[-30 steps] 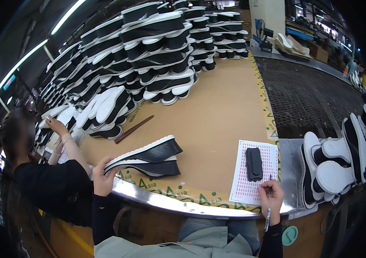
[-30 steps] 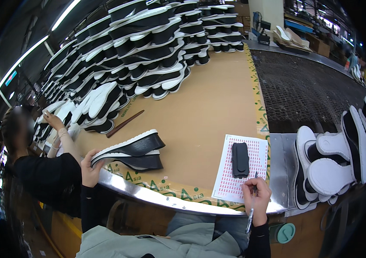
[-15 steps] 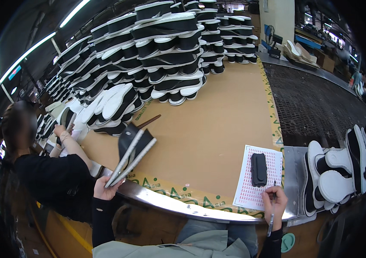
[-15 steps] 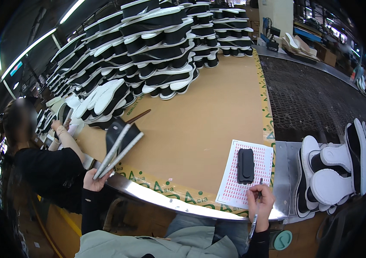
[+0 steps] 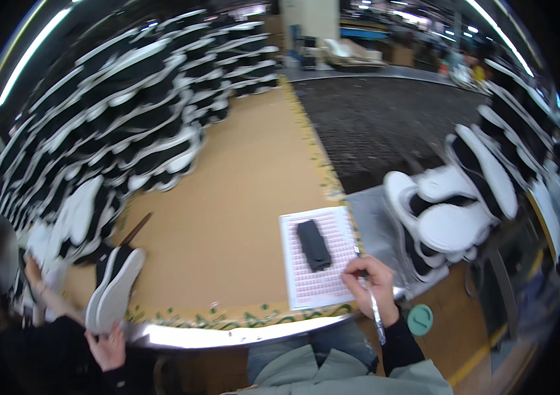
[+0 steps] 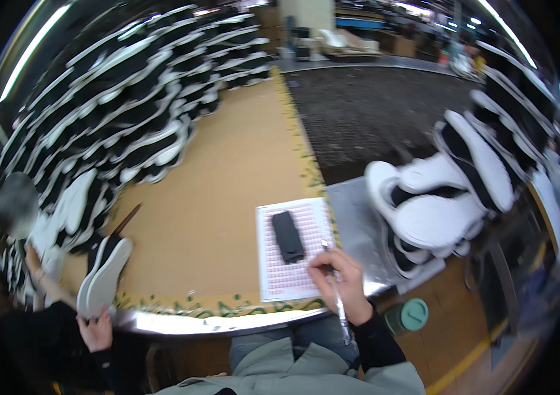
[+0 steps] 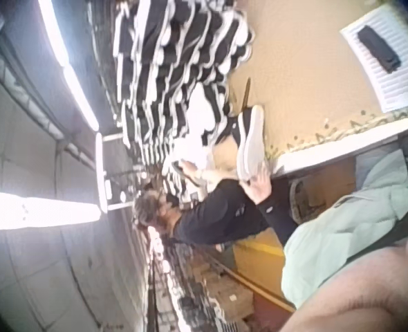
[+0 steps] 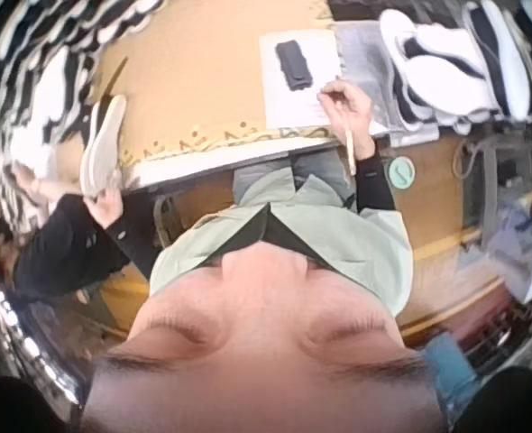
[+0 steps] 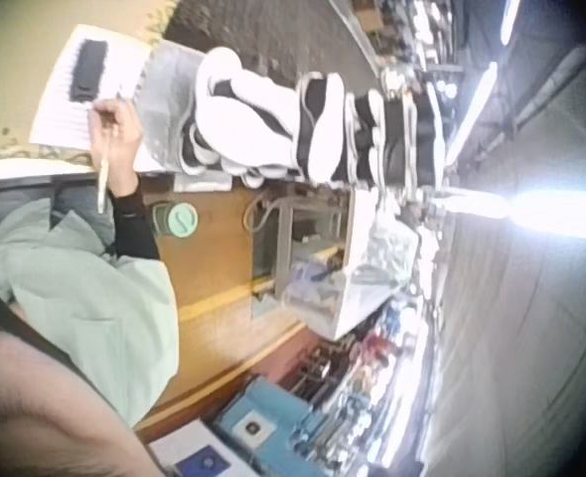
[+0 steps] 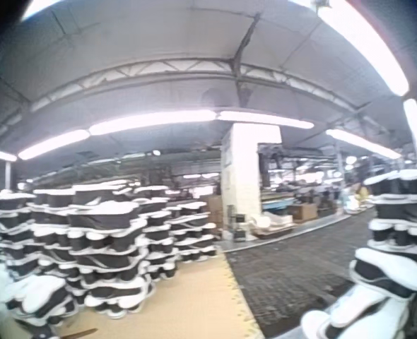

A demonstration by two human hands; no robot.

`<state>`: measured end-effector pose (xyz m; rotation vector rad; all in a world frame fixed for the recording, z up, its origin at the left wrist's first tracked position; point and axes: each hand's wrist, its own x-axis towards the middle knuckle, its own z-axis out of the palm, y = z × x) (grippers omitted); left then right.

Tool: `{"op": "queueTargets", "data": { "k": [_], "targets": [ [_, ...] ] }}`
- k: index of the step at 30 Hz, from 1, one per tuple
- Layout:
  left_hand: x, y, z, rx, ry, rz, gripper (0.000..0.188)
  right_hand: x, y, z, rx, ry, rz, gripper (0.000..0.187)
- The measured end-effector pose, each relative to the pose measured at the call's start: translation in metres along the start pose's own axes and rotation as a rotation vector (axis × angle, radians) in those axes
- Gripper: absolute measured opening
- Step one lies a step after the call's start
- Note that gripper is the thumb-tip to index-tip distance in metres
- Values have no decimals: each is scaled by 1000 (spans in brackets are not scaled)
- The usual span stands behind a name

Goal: The person picks up black and white slippers one at a time from a stack, applies a small red sticker to the side of each slipper using a pen-like tool, and places the finished slipper onto a separate stack. The process is repeated continuously throughout the clip.

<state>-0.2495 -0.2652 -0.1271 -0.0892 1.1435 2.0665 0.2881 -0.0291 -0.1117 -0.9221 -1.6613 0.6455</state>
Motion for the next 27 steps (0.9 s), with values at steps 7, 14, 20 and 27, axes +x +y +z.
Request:
{"op": "queueTargets", "data": {
  "k": [7,14,20,27],
  "targets": [
    [1,1,10,497,327,812,48,8,-39,-72,0,258,-61,9],
    [3,-29,79,900,74,963,55,47,-33,-207,-919,788,-255,26],
    [0,-97,155,843,-515,858,59,63,0,-267,-885,543,-25,57],
    [-42,-139,216,919,-783,579,75,68,21,-275,-714,646,-64,37]
  ]
}}
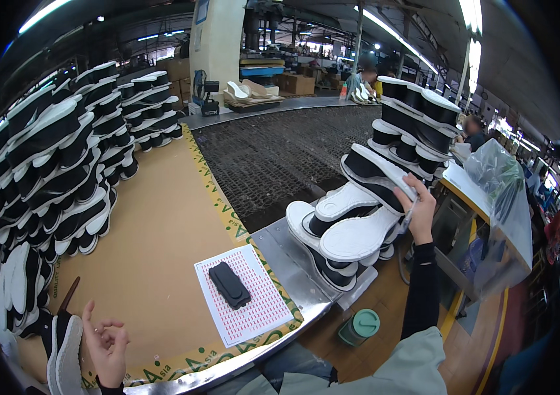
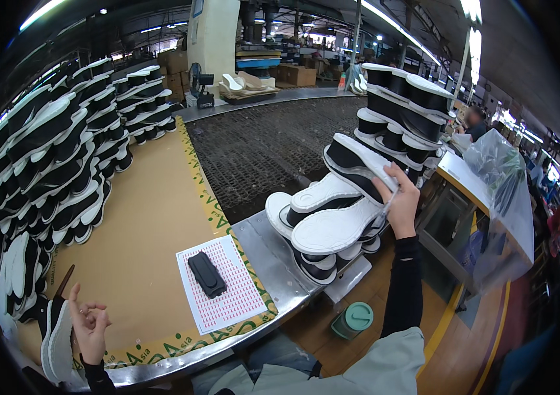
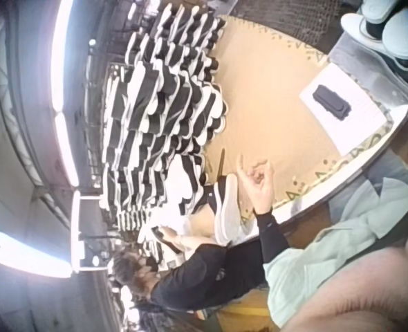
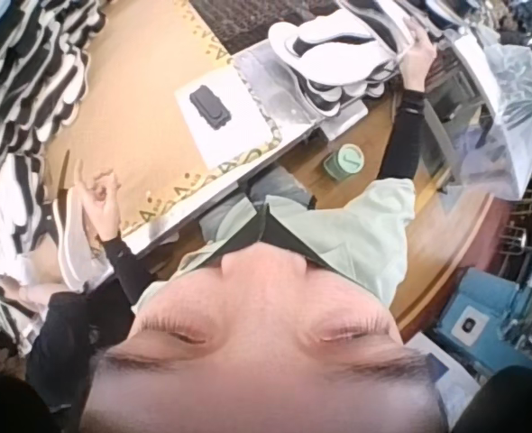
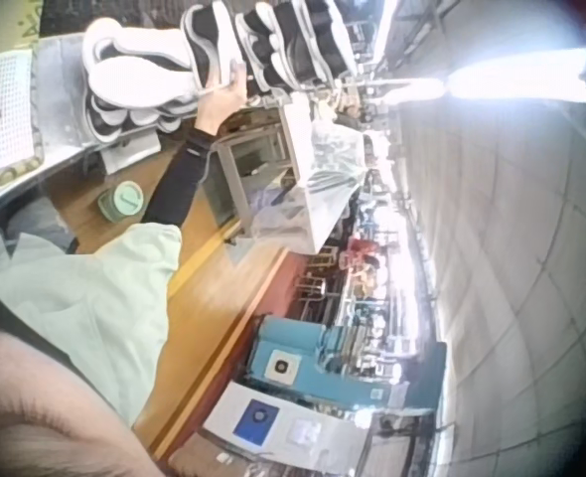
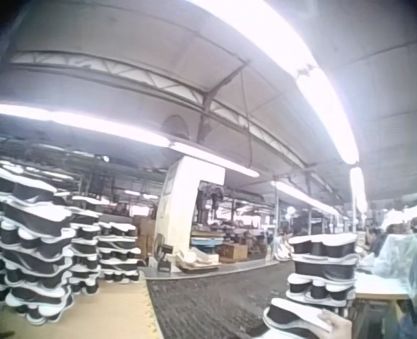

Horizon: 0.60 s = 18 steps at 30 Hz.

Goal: The person picks up black and white slippers one at a time from a stack, applies a small red sticker to the side of each slipper using a pen-like tool, and places the finished slipper onto a separate stack. The process is repeated continuously throughout the clip.

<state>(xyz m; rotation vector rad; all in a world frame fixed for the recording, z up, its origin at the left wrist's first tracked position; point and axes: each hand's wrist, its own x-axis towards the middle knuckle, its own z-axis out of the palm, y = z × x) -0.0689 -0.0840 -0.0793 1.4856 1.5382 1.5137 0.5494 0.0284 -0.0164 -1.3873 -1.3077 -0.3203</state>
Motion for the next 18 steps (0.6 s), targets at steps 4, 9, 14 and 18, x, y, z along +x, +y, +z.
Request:
{"op": "queueTargets", "data": {
  "k": [4,9,14,18],
  "targets": [
    [5,13,13,-35,-151,-39,83,9,11,-1,-29,171,83,25],
    [8,20,21,-55,-195,-11,84,11,0,3,11,293,5,22],
    [15,30,29,-28,-266,80,74,11,-46,-1,203,240,-156,22],
    [28,55,46,49,-350,270,58,1,-116,8,514,-68,-137,23]
  ]
}}
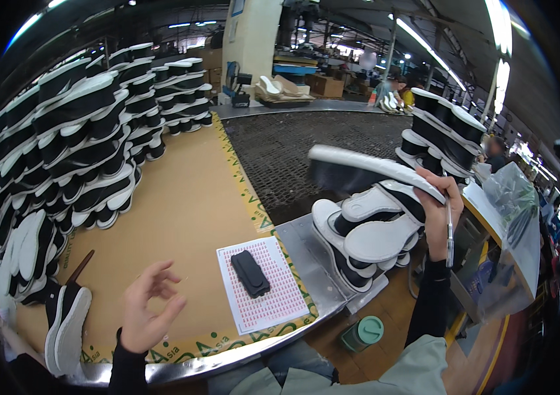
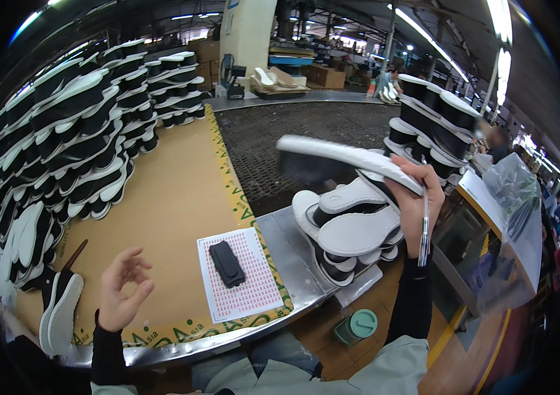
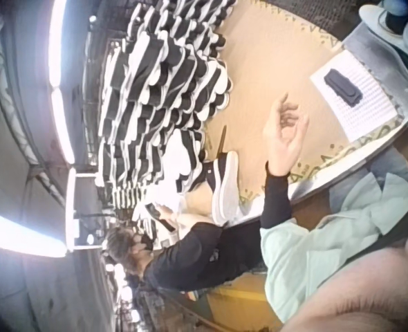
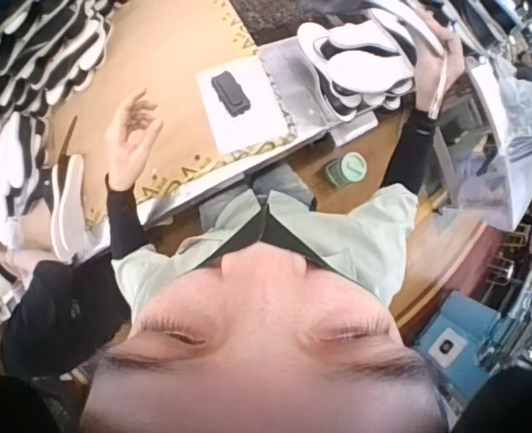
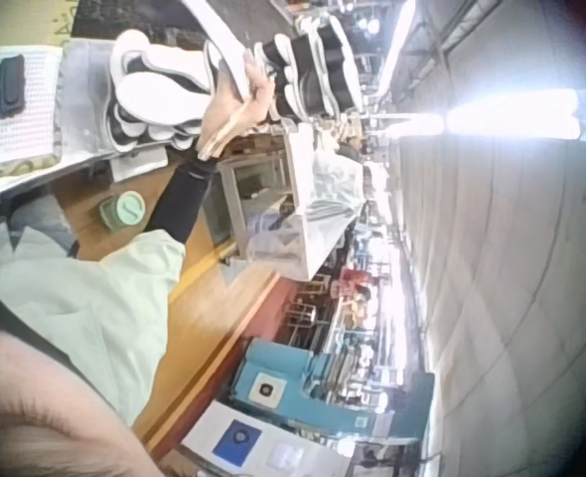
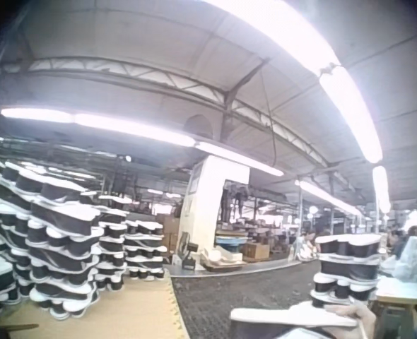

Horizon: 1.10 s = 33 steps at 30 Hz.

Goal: The person picks up black and white slippers one at a time from a stack, applies a small red sticker to the side of each slipper using a pen-like tool, and places the finished slipper onto a separate stack. The process is repeated continuously throughout the clip.

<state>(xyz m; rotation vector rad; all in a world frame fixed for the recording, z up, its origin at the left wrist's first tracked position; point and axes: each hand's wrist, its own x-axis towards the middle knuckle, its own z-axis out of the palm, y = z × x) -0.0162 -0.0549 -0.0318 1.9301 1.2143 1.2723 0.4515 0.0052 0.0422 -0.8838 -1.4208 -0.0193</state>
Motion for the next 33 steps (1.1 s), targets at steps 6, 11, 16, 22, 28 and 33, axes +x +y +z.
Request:
{"op": "queueTargets", "data": {
  "k": [6,11,16,22,28,33],
  "targets": [
    [39,32,45,89,-36,356,70,-13,-65,102,112,-493,46,19],
    [51,28,62,-32,-62,186,65,-31,-88,154,233,-759,-10,26],
    [48,-9,46,-550,175,-29,38,-48,-88,168,468,-602,180,33],
    [47,-53,28,-1286,127,-47,26,-124,-72,166,582,-928,418,81],
    [41,-109,21,-1055,139,-166,38,-175,-87,184,475,-885,484,76],
    [36,-132,6,-1063,211,-249,43,-208,-98,208,245,-835,231,88]
  ]
}}
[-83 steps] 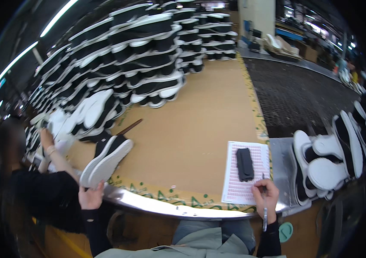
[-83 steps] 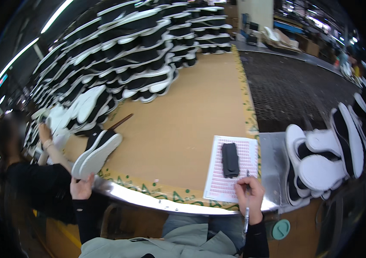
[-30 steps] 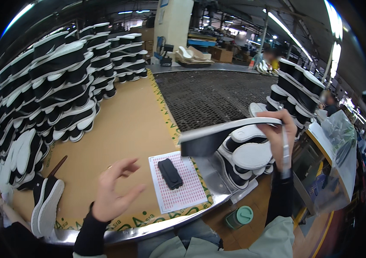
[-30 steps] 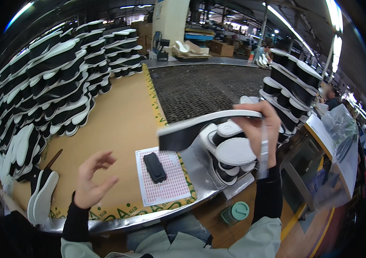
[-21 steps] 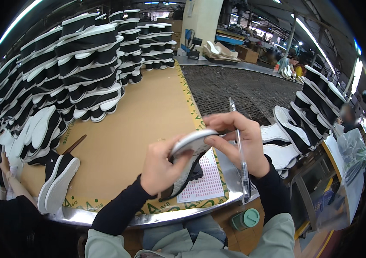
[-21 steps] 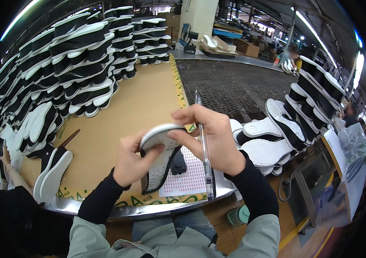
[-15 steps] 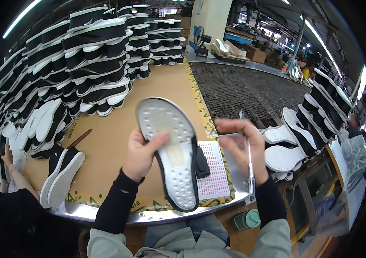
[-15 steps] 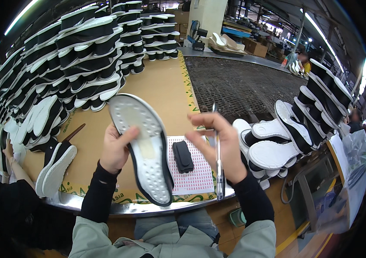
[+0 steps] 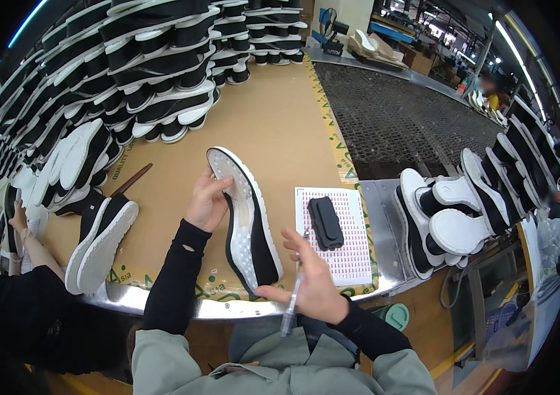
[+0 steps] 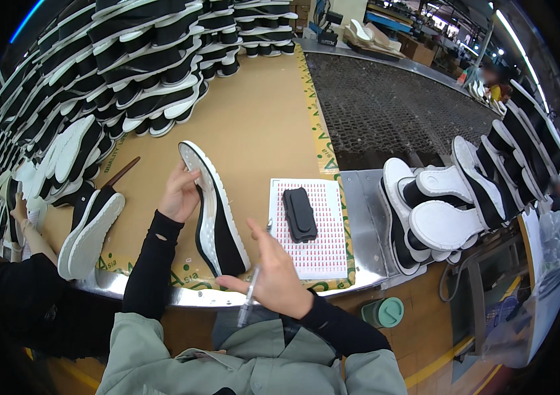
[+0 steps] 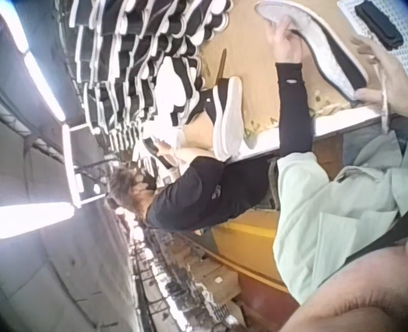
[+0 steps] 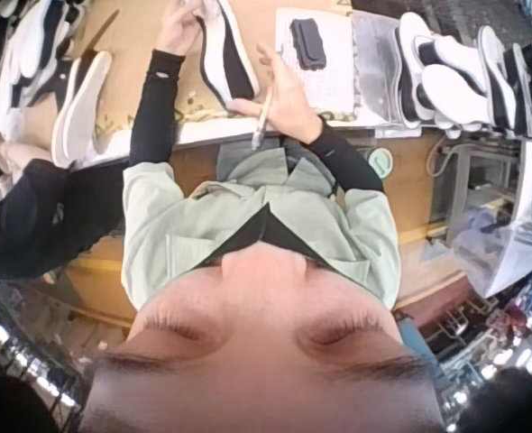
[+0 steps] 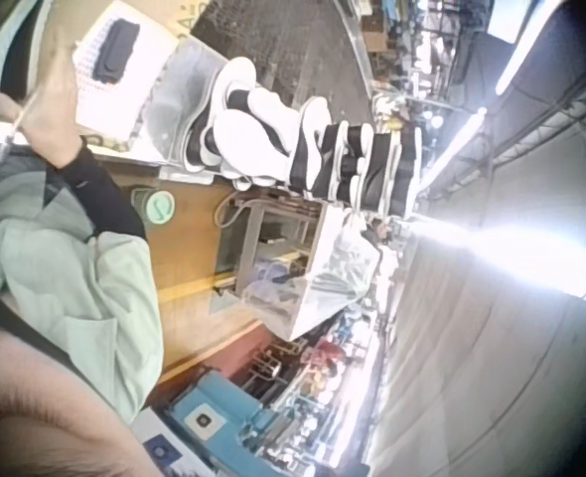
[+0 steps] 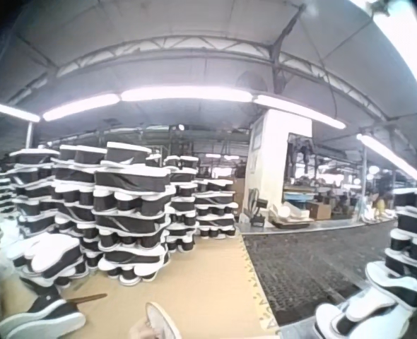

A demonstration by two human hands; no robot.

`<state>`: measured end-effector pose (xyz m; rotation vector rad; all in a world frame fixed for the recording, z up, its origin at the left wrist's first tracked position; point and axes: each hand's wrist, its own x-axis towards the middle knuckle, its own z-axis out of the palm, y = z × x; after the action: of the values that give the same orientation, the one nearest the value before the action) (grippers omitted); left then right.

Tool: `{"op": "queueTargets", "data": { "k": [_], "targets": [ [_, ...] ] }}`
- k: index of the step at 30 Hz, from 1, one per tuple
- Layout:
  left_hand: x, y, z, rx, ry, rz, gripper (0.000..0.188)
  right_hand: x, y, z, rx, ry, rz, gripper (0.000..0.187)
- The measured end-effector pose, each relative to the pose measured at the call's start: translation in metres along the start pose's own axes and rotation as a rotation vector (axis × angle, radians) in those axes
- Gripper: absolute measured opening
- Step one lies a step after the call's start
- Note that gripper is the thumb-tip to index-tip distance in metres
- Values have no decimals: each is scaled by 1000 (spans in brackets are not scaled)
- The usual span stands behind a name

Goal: The person picks up black and white slippers one at a time from a stack, applies a small red sticker to the side of each slipper using a pen-like tool, and places the finished slipper onto a separate stack. The process is repeated continuously throughout the clip.

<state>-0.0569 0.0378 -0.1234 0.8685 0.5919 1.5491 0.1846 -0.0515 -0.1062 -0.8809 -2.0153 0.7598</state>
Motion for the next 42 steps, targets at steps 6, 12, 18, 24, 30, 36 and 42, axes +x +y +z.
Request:
{"op": "queueTargets", "data": {
  "k": [6,12,18,24,30,36,42],
  "targets": [
    [-7,-1,-20,413,181,149,63,-1,1,21,2,23,-64,89],
    [-19,25,5,1337,-182,433,69,-7,7,-7,-65,-13,-55,76],
    [-28,16,21,1486,-209,385,43,12,16,-34,369,131,196,54],
    [-23,13,16,1361,-176,492,32,15,31,-51,253,209,114,52],
    [-23,19,12,1382,-194,477,21,13,22,-35,402,268,187,26],
    [-24,21,14,1251,-241,458,20,6,31,-42,347,338,201,22],
    [-31,25,21,1262,-249,460,20,-8,49,-58,310,406,269,25]
  ]
}}
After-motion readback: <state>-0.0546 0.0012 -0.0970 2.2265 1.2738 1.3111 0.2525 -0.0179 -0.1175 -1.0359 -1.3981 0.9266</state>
